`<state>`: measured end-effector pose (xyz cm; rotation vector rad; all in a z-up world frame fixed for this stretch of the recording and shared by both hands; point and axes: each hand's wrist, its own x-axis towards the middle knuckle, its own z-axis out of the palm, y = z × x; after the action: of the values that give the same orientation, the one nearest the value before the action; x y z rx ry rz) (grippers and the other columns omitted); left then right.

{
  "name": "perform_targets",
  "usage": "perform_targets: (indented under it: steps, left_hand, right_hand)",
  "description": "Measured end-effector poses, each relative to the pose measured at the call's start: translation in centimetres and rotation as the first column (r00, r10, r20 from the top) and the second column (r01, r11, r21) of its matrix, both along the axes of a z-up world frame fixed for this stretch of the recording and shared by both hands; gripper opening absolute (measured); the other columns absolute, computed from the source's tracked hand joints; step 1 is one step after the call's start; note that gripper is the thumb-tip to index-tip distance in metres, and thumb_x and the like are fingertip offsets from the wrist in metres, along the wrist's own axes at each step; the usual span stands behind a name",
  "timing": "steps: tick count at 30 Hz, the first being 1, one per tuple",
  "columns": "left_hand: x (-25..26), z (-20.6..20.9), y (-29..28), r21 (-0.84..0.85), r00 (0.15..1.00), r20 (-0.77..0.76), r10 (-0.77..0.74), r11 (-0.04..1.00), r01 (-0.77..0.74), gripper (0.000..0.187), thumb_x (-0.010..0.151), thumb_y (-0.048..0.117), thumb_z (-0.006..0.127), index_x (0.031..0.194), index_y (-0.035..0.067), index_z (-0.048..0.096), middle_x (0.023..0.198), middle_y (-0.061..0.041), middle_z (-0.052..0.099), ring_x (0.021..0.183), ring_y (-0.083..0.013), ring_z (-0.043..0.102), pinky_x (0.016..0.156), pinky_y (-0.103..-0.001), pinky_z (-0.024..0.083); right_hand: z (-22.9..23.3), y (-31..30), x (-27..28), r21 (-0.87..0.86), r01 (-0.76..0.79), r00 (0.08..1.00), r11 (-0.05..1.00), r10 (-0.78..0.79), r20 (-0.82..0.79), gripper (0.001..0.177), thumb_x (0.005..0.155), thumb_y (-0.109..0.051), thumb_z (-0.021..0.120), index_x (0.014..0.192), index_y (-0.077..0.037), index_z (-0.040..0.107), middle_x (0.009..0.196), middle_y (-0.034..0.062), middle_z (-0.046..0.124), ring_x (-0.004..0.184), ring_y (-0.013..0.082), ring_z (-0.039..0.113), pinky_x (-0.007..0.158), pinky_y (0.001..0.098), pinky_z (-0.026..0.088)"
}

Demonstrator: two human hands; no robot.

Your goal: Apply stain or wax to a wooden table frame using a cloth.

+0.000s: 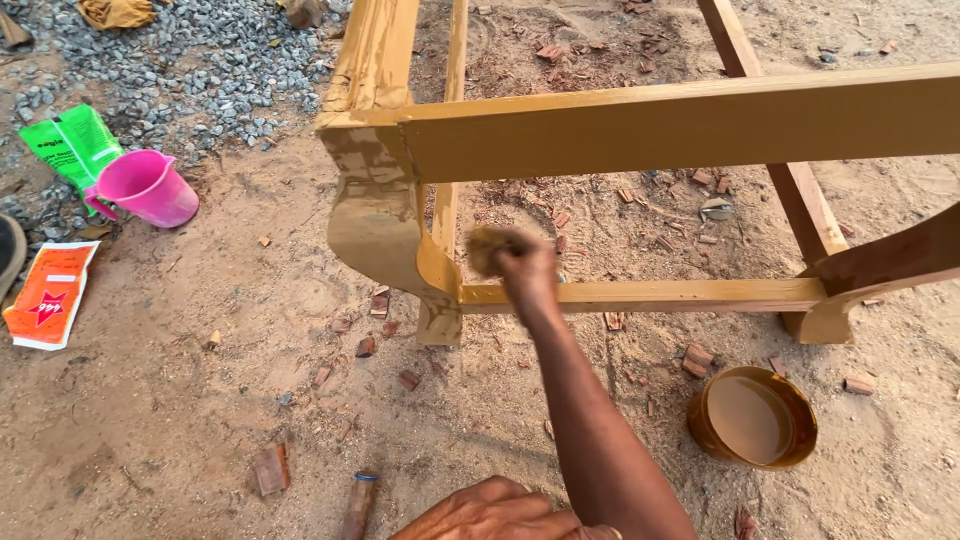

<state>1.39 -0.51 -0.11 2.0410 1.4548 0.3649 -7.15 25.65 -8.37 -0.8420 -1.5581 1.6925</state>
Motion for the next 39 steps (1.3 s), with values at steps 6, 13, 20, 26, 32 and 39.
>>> perform_targets:
  steps: [6, 13, 20, 26, 32, 39]
  left_hand:
    - [0.0, 3.0, 0.1, -0.001, 1.000, 0.013, 0.000, 1.000, 0.000, 0.045, 0.113, 0.027, 0.042, 0.156, 0.016, 0.049, 0.131, -0.014, 0.068, 0.127, -0.0319, 0.065, 0.108, -0.048, 0.047]
    - [-0.6, -0.9, -0.6, 0.042, 0.999, 0.036, 0.017, 0.999, -0.018, 0.043, 0.113, 0.023, 0.046, 0.155, 0.014, 0.051, 0.133, -0.014, 0.069, 0.125, -0.0315, 0.065, 0.109, -0.048, 0.045]
    - [-0.3, -0.7, -0.8, -0.017, 0.998, 0.034, 0.048, 0.999, -0.048, 0.041, 0.112, 0.021, 0.044, 0.152, 0.015, 0.051, 0.120, -0.009, 0.068, 0.122, -0.0242, 0.067, 0.106, -0.041, 0.046]
    - [-0.2, -0.1, -0.6, -0.021, 1.000, 0.005, 0.027, 0.999, -0.027, 0.041, 0.112, 0.021, 0.042, 0.151, 0.015, 0.051, 0.113, -0.008, 0.066, 0.117, -0.0247, 0.067, 0.106, -0.042, 0.046]
    - [0.0, 0.3, -1.1, 0.004, 0.999, 0.012, 0.049, 0.999, -0.049, 0.045, 0.112, 0.021, 0.038, 0.154, 0.016, 0.051, 0.126, -0.010, 0.068, 0.125, -0.0280, 0.065, 0.111, -0.044, 0.044]
    - [1.1, 6.0, -0.3, -0.072, 0.996, 0.005, 0.090, 0.993, -0.089, 0.043, 0.112, 0.027, 0.039, 0.152, 0.018, 0.052, 0.125, -0.013, 0.070, 0.126, -0.0283, 0.065, 0.112, -0.046, 0.043]
  right_hand:
    - [1.0, 0.5, 0.7, -0.285, 0.116, 0.980, 0.952, -0.063, 0.187, 0.014, 0.090, -0.009, 0.076, 0.102, -0.012, 0.082, 0.100, 0.0061, 0.080, 0.077, 0.0069, 0.072, 0.065, 0.0239, 0.066]
    - [0.0, -2.1, -0.5, -0.020, -0.059, 0.892, 0.998, 0.062, 0.447, 0.022, 0.092, -0.009, 0.071, 0.114, -0.011, 0.077, 0.099, 0.0080, 0.079, 0.066, 0.0091, 0.069, 0.051, 0.0225, 0.059]
    - [1.8, -3.4, -0.7, -0.066, -0.105, 0.905, 0.992, 0.123, 0.408, 0.030, 0.091, -0.007, 0.072, 0.121, -0.008, 0.073, 0.104, 0.0101, 0.078, 0.069, 0.0112, 0.070, 0.059, 0.0231, 0.061]
    - [7.0, -4.8, 1.1, -0.299, -0.144, 0.988, 0.943, 0.154, 0.009, 0.029, 0.090, -0.001, 0.068, 0.119, -0.004, 0.073, 0.101, 0.0118, 0.078, 0.079, 0.0156, 0.075, 0.070, 0.0280, 0.069]
    - [14.9, -3.9, 4.4, -0.394, -0.225, 0.949, 0.891, 0.109, -0.295, 0.021, 0.092, 0.001, 0.068, 0.112, 0.001, 0.072, 0.102, 0.0159, 0.076, 0.084, 0.0210, 0.075, 0.074, 0.0324, 0.069]
    - [11.8, -0.9, 5.3, -0.476, -0.170, 0.918, 0.863, -0.038, -0.395, 0.027, 0.091, 0.004, 0.068, 0.117, -0.001, 0.071, 0.111, 0.0178, 0.074, 0.089, 0.0218, 0.077, 0.075, 0.0320, 0.070]
